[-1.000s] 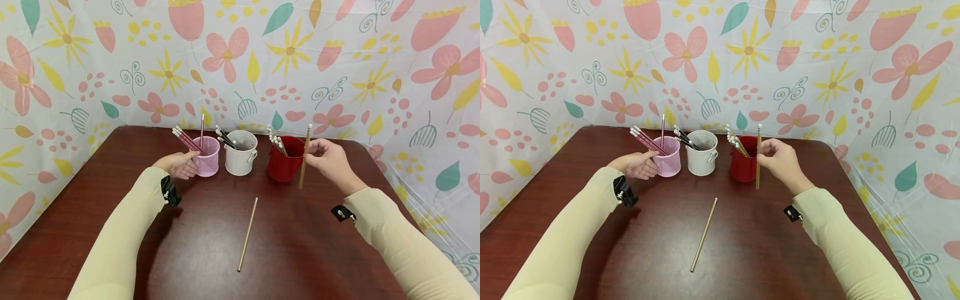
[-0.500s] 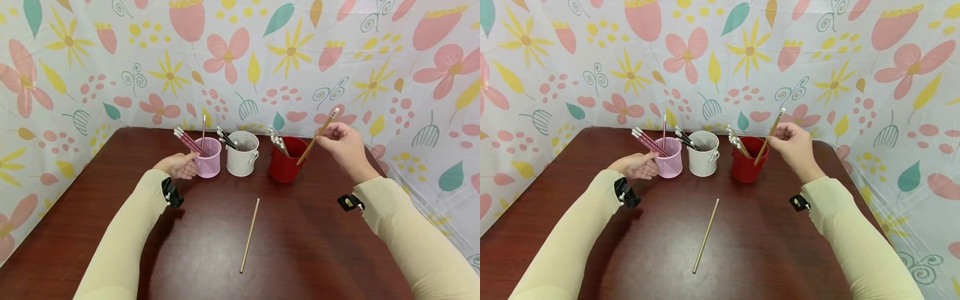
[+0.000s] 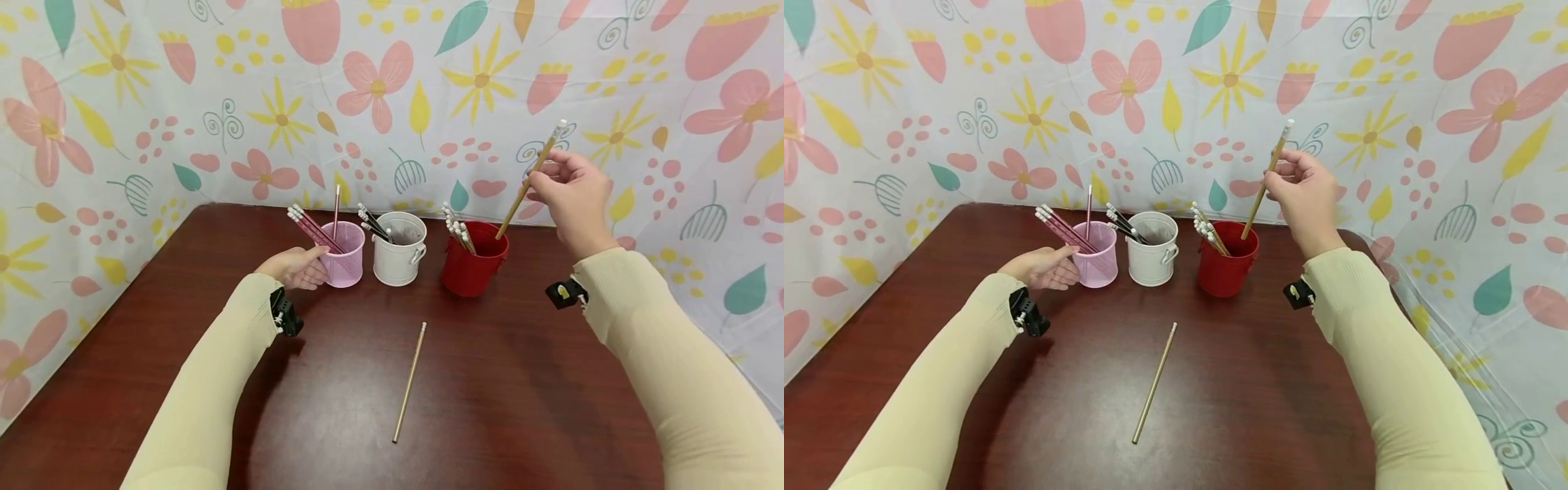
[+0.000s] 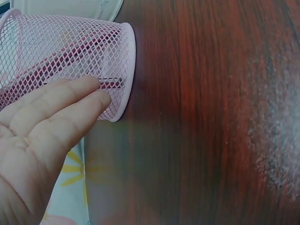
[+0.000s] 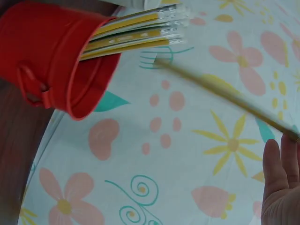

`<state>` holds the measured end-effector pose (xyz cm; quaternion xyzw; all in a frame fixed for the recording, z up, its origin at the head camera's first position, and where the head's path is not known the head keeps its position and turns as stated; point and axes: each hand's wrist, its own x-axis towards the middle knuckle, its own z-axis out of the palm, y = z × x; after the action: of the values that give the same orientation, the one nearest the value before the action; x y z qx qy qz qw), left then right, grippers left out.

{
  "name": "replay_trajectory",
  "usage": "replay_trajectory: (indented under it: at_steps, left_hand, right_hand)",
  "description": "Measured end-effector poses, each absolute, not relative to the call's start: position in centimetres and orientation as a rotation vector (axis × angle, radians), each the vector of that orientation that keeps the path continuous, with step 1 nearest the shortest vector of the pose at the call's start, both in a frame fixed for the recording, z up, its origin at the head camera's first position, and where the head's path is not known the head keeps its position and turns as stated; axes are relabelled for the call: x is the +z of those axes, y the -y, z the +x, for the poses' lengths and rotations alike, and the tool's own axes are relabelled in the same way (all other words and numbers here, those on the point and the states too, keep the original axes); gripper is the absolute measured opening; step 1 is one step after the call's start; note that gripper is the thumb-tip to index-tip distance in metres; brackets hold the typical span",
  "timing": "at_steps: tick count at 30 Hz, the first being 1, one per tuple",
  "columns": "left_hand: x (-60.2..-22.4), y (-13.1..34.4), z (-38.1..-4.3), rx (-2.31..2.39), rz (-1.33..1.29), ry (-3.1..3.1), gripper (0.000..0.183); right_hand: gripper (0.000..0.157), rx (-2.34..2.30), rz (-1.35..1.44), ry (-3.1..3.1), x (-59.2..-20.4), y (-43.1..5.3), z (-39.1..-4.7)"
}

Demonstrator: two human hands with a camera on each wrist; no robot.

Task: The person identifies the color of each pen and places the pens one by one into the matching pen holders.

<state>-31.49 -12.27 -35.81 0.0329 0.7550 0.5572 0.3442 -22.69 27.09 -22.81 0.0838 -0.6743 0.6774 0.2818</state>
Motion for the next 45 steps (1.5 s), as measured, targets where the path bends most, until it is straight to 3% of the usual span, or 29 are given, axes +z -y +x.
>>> replay_trajectory:
  at_steps: [15,23,26,36,45]
  left_hand:
    - [-36.1,11.7,-31.2,1.51,0.033,-1.96,0.069]
    - [-35.9,11.7,-31.0,1.505,0.031,-1.948,0.071]
    - [-35.8,11.7,-30.9,1.504,0.041,-1.95,0.072]
    - [-37.8,13.1,-33.1,1.504,0.145,-1.92,0.077]
    - [-35.9,12.1,-30.8,1.496,0.081,-1.957,0.071]
  right_hand:
    - [0.021,1.599,0.153,2.03,-24.9,-25.3,-25.4]
    - [0.062,1.167,0.145,2.268,-26.7,-24.9,-26.1]
    - [0.07,1.087,0.178,2.319,-27.4,-25.0,-26.2]
    - [0.063,1.051,0.188,2.386,-30.3,-25.4,-27.0]
    - [0.06,1.06,0.132,2.505,-32.4,-25.5,-27.3]
